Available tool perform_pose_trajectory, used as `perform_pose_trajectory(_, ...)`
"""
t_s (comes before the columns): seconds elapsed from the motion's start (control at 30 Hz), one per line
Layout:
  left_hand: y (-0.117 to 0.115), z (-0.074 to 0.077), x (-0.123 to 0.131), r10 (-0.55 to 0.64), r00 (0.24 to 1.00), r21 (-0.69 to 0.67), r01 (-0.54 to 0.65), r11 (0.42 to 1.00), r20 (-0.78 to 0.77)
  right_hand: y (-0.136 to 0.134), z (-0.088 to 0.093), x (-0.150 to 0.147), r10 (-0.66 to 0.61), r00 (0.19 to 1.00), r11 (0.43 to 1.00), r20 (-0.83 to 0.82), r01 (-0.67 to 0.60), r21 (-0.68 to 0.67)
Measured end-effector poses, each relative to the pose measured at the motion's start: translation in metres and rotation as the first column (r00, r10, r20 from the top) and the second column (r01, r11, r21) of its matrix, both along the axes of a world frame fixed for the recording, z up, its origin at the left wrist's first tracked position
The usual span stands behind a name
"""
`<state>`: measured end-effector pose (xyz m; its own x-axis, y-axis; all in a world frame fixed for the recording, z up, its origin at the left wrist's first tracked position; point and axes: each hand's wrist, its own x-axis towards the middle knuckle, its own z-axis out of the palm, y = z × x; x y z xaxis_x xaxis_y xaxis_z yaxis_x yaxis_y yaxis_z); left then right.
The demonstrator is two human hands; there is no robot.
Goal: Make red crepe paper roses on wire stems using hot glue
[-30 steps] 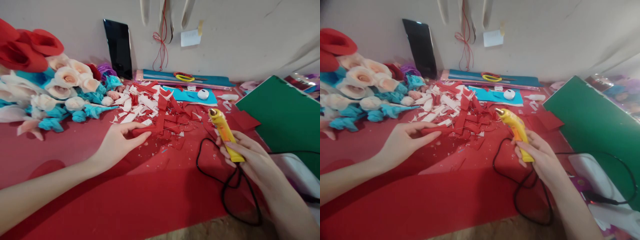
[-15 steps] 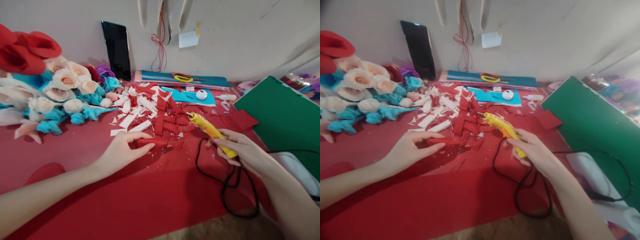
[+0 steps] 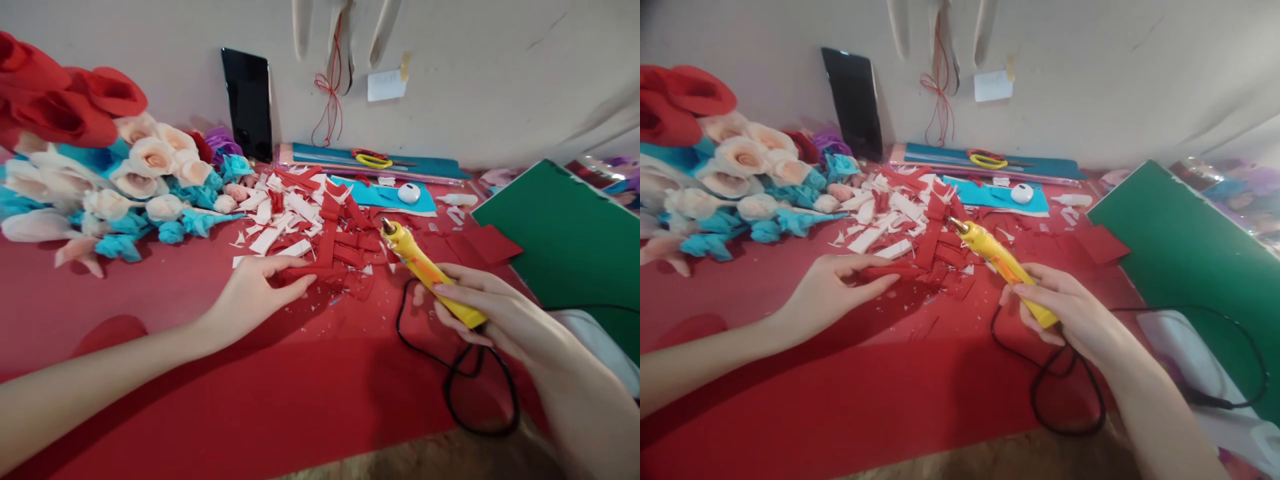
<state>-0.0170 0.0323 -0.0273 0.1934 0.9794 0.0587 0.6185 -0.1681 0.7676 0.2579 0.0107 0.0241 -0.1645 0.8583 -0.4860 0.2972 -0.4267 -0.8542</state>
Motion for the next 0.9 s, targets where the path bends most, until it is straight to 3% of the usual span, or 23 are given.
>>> perform_pose_trajectory(0.37,0.012,0.013,-0.006,0.143,0.984,-0.09,-0.134,0.987,0.106,0.0,-0.001,0.002,0.005,0.999,0.998,0.048,-0.007,0.056)
perform_pose_trajectory(0.57,0.026,0.027,-0.019,0.198,0.978,-0.021,-0.197,0.98,0.063,0.011,0.007,-0.007,0.008,0.996,0.994,0.093,-0.018,0.107)
perform_pose_trajectory(0.8,0.044,0.028,-0.038,0.214,0.974,0.038,-0.217,0.975,0.074,0.028,0.015,-0.014,-0.016,0.989,0.985,0.145,-0.01,0.174)
perform_pose_trajectory(0.9,0.044,0.027,-0.036,0.198,0.974,-0.013,-0.198,0.98,0.113,0.029,0.012,-0.016,-0.078,0.985,0.959,0.153,0.032,0.281)
